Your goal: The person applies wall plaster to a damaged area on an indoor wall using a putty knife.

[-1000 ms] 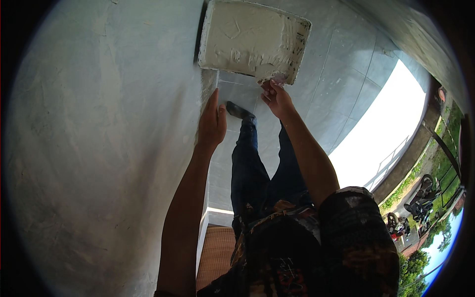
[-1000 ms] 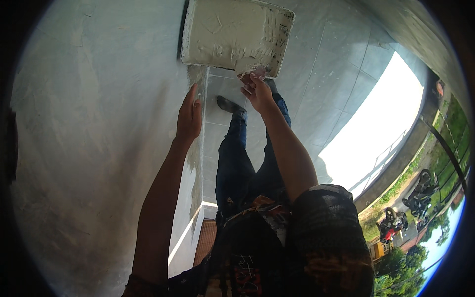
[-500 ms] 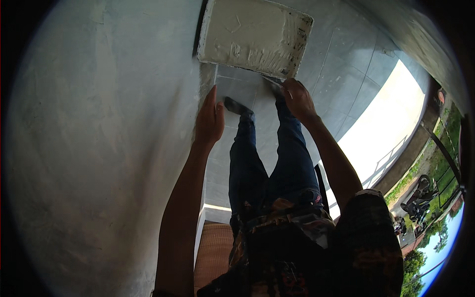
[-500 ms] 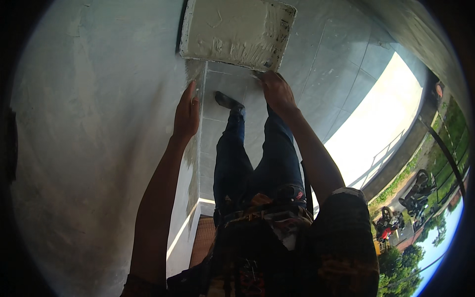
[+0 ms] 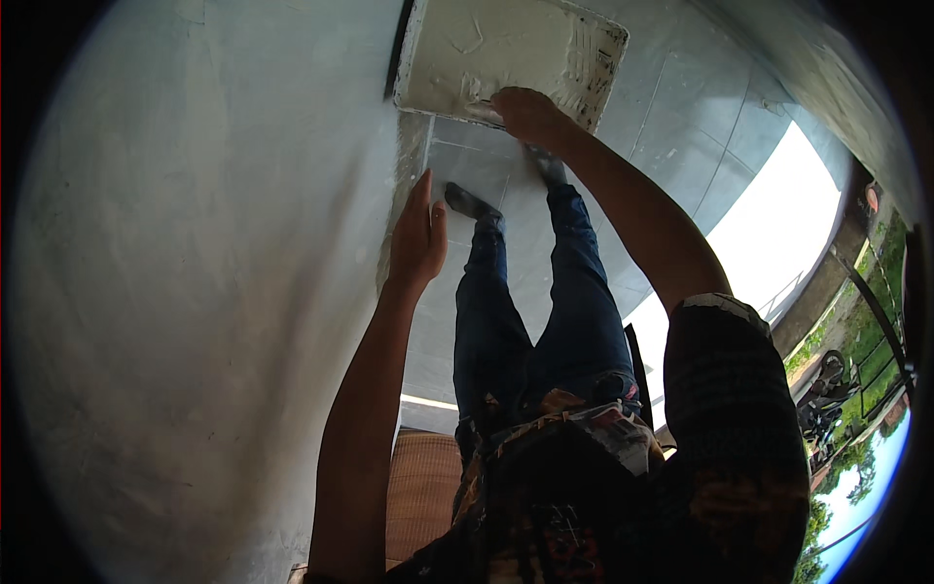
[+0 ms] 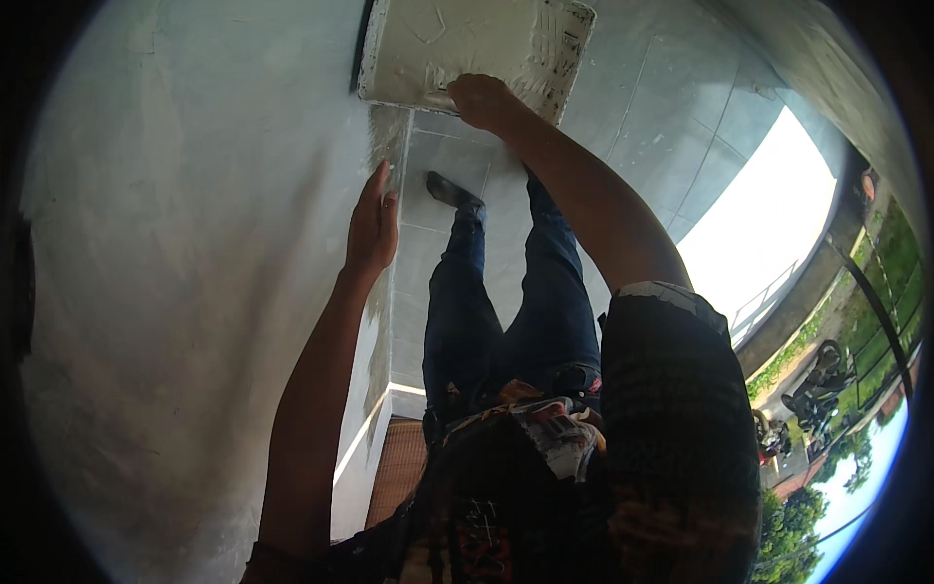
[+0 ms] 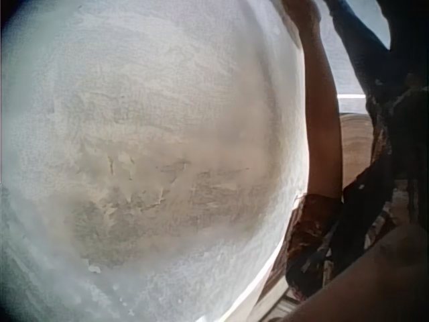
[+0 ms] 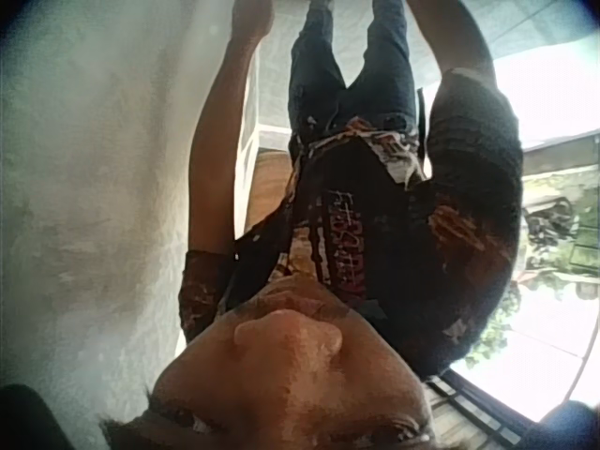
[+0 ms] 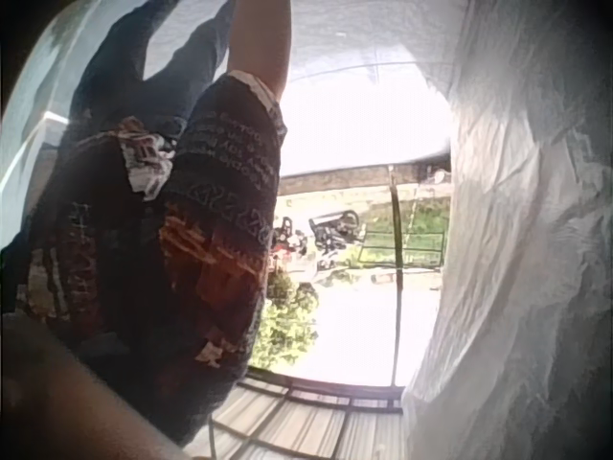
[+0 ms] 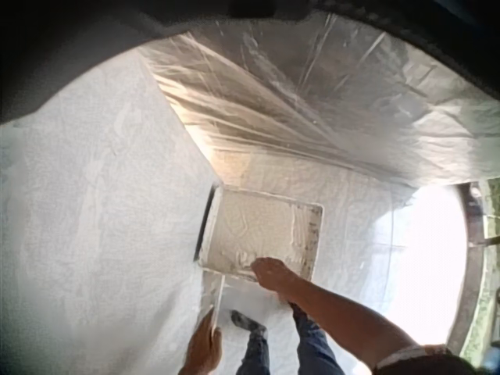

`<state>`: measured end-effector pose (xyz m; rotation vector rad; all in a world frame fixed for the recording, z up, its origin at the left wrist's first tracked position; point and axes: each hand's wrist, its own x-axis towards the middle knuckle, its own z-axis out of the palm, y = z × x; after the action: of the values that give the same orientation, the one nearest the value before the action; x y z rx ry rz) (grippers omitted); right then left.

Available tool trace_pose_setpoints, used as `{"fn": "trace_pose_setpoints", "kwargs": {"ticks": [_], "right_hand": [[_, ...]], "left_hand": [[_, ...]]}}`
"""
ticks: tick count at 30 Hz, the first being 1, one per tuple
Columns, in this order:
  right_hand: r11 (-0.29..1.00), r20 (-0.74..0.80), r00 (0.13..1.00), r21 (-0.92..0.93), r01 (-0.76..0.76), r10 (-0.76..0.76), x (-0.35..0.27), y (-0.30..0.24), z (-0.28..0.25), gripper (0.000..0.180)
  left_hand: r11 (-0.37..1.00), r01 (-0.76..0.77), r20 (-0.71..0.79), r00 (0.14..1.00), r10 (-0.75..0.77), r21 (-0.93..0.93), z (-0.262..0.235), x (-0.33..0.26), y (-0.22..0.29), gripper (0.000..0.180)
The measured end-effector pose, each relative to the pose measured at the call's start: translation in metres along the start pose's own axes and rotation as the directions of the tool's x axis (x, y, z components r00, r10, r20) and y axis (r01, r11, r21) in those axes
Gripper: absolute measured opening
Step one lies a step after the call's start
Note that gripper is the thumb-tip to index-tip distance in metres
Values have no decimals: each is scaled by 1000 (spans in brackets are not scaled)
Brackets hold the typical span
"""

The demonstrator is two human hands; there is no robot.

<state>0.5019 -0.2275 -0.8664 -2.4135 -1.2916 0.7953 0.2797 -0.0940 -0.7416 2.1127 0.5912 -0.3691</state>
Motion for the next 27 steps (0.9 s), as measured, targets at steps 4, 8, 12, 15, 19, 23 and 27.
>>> {"fn": "trace_pose_setpoints", "kwargs": {"ticks": [4, 8, 12, 15, 19, 23, 27], "right_hand": [[990, -110, 989, 86, 110, -100, 11, -10, -15, 15], [997, -3, 999, 68, 39, -39, 5, 0, -3, 14], [984, 92, 990, 134, -120, 108, 14, 13, -30, 17], [970, 49, 986, 173, -168, 162, 17, 20, -65, 20], [970, -143, 968, 166, -180, 205, 21, 69, -64, 33], [940, -150, 935, 169, -295, 321, 32, 97, -56, 34], [938, -155, 932, 171, -301, 328, 31, 94, -32, 33]], "left_hand": [[1000, -9, -16, 1000, 9, -15, -2, 0, 0, 56], [1000, -20, -8, 1000, 20, 4, 0, 3, 0, 55], [1000, -12, -23, 1000, 12, -5, 0, -1, -9, 54], [1000, -9, -32, 999, 8, -13, -2, -5, -13, 54], [1000, -10, -16, 1000, 10, -10, 6, -1, -8, 53], [1000, 2, -11, 1000, -2, -8, 10, -5, -9, 53], [1000, -5, 0, 1000, 5, -9, 14, -5, -9, 53]]}}
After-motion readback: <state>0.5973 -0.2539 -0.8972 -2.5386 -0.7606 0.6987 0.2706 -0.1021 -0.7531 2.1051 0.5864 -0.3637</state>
